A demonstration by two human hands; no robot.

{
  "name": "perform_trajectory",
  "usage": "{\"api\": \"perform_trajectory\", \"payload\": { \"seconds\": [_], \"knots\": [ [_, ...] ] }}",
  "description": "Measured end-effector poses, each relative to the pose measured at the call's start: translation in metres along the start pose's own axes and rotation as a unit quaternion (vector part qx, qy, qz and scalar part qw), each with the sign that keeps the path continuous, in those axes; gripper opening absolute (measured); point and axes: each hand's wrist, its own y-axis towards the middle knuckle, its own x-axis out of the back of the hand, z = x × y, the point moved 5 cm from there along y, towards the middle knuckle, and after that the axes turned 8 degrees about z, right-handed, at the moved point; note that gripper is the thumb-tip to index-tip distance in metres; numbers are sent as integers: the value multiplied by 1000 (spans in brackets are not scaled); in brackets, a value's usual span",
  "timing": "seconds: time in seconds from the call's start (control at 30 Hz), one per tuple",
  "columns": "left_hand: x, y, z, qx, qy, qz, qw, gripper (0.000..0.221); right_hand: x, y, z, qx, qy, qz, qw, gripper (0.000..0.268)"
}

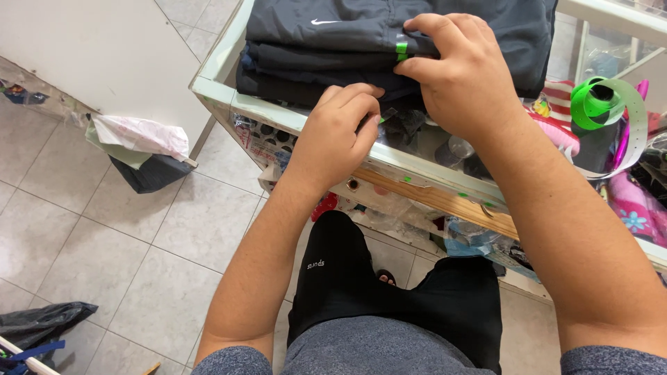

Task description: The person stands at a glass counter and repeatedly applies small green tags to a stack of folded black pants. They peel the tags from a roll, place them on the waistband of the pants, and press them down to secure them.

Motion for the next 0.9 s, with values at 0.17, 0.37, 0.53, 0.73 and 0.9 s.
{"api": "perform_trajectory", "payload": {
  "seconds": [0.17, 0.37, 0.53, 0.73, 0.9],
  "knots": [
    [0, -1, 2, 15, -4, 6, 1000, 8, 1, 0, -1, 8, 27, 14, 1000, 19],
    [3, -2, -2, -18, -22, -18, 999, 10, 3, 0, -3, 16, 61, 1, 998, 13],
    [3, -1, -2, -4, -34, -31, 999, 9, -2, -2, -4, 6, 24, 47, 999, 18],
    [-2, 3, 8, 165, -30, -40, 985, 14, 0, -2, -3, -6, 11, 67, 998, 7],
    [-9, 10, 10, 225, -1, -59, 972, 14, -2, -6, -6, -27, 1, 52, 998, 11]
  ]
}}
